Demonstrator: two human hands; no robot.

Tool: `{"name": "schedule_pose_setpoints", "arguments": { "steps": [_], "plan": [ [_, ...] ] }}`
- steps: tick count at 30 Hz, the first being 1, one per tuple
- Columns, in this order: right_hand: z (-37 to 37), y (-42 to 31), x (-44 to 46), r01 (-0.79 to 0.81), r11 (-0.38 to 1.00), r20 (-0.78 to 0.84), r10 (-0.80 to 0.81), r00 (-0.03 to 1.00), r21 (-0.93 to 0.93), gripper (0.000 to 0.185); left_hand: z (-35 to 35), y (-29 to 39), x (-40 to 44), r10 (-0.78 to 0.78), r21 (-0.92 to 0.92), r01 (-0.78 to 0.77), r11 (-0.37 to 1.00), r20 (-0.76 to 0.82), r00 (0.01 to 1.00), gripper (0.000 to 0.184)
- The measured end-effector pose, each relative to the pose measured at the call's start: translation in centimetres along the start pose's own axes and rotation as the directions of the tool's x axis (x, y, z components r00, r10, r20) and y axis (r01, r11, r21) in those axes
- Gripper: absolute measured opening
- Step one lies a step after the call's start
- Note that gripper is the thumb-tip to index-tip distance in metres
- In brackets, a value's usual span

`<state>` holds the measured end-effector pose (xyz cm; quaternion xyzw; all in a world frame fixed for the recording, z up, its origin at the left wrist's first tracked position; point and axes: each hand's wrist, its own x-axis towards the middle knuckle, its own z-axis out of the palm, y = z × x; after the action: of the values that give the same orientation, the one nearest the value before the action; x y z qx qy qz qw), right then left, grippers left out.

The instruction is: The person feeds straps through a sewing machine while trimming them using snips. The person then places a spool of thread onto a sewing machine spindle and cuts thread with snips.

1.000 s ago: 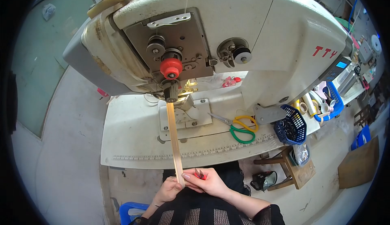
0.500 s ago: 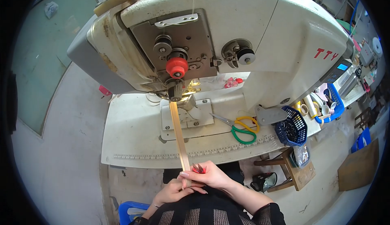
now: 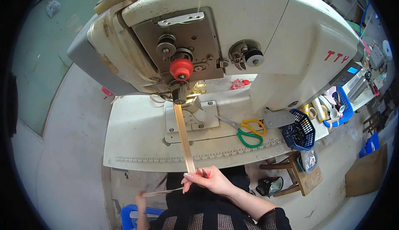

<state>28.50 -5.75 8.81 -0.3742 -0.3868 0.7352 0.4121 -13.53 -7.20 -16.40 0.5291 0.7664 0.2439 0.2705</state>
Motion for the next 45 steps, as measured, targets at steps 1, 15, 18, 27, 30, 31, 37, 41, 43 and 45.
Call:
{"name": "schedule_pose_setpoints", "arguments": {
  "steps": [1, 15, 18, 27, 30, 31, 37, 41, 43, 45],
  "plan": [
    [0.0, -0.1, 0.0, 0.012, 1.000, 0.001, -0.012, 1.000, 0.009, 0.025, -1.1, -4.2, -0.1, -0.081, -0.007, 0.081, 0.997, -0.175, 0.981, 0.021],
    [0.7, 0.7, 0.7, -0.053, 0.998, 0.065, 0.054, 0.996, -0.022, 0.026, -20.3, 17.4, -5.0, 0.080, -0.149, -0.237, 0.960, -0.665, 0.742, 0.032],
    [0.9, 0.0, 0.1, -0.012, 0.999, 0.042, 0.014, 0.999, -0.040, 0.027, -18.2, 19.7, -5.0, 0.370, 0.111, -0.403, 0.908, 0.233, 0.899, 0.059],
    [0.8, 1.4, -0.4, 0.073, 0.996, 0.099, -0.067, 0.993, -0.058, 0.030, -9.4, 24.5, -3.0, 0.555, -0.215, -0.560, 0.800, 0.618, 0.557, 0.068],
    [1.0, 1.9, -0.2, 0.049, 0.998, 0.107, -0.052, 0.993, 0.031, 0.028, -5.8, 25.7, -3.9, 0.603, -0.308, -0.568, 0.763, 0.656, 0.455, 0.067],
    [1.1, 1.7, -0.2, 0.048, 0.998, 0.108, -0.051, 0.993, 0.031, 0.028, -4.6, 26.0, -4.3, 0.621, -0.334, -0.578, 0.744, 0.666, 0.414, 0.067],
    [1.1, 1.0, -0.5, 0.037, 0.999, 0.125, -0.036, 0.992, -0.004, 0.027, 1.5, 22.0, -5.3, 0.395, -0.300, -0.260, 0.918, 0.762, 0.514, 0.040],
    [1.1, 0.8, -0.7, 0.102, 0.995, 0.102, -0.100, 0.990, -0.016, 0.027, 4.4, 15.6, -4.4, 0.335, -0.370, -0.154, 0.916, 0.497, 0.801, 0.028],
    [1.0, 1.1, -0.4, 0.122, 0.992, 0.078, -0.119, 0.990, -0.033, 0.027, 5.1, 9.9, -3.2, 0.183, -0.341, -0.074, 0.937, 0.302, 0.936, 0.023],
    [0.7, 1.3, 0.0, 0.064, 0.998, 0.010, -0.064, 0.998, -0.007, 0.024, 5.9, 0.7, -2.3, 0.030, -0.093, -0.015, 0.996, 0.159, 0.987, 0.022]
  ]
}}
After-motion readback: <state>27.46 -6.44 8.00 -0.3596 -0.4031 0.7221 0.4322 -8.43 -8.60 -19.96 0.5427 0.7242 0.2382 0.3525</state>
